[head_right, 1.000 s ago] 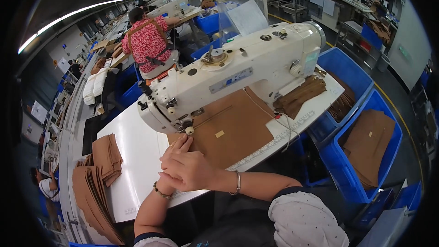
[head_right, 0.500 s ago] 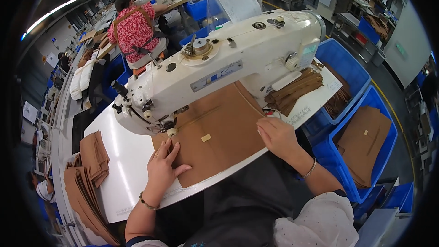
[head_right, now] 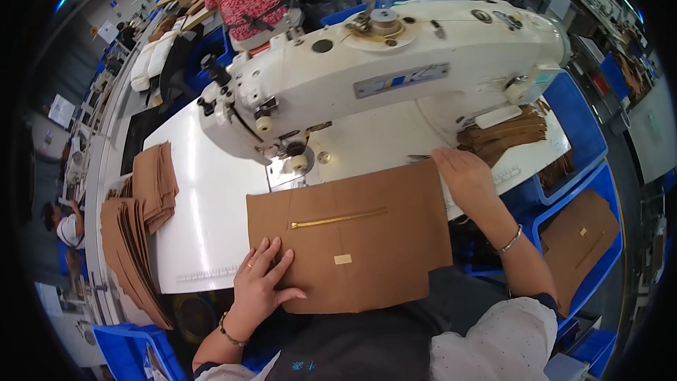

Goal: Sewing a zipper and assembling components onto a leather wallet piece using an industrial sewing machine.

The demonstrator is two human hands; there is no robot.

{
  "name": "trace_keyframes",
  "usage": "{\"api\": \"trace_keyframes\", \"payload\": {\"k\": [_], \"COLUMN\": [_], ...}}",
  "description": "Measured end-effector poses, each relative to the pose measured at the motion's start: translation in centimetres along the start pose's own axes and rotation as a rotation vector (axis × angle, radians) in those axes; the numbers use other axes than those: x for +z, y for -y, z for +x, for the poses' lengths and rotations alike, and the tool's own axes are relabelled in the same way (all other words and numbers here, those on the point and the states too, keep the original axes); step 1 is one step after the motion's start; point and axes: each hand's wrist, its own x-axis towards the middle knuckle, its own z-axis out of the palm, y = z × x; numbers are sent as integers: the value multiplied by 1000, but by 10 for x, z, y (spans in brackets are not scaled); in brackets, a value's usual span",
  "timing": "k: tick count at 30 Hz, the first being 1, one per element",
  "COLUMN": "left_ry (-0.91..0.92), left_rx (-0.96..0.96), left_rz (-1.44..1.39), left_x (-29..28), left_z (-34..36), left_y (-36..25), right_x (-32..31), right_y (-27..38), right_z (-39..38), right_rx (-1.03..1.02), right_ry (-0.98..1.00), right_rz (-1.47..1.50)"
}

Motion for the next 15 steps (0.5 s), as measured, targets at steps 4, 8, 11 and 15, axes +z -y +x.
{"api": "trace_keyframes", "payload": {"k": [4,8,11,15], "left_ry": [-95,-224,-255,-297], "left_rx": [-19,-4,-16,-6], "left_rz": [-34,1,23,29], "left_x": [15,31,37,40], "left_z": [-3,-5,-7,-8], "left_y": [5,7,8,9], "right_x": [-23,-31,-9,37], "right_y": [1,36,87,138], "right_z": [13,39,57,88], "right_rx": [305,246,36,-189], "right_ry": [109,-136,48,122], "right_rz": [-107,129,260,215]}}
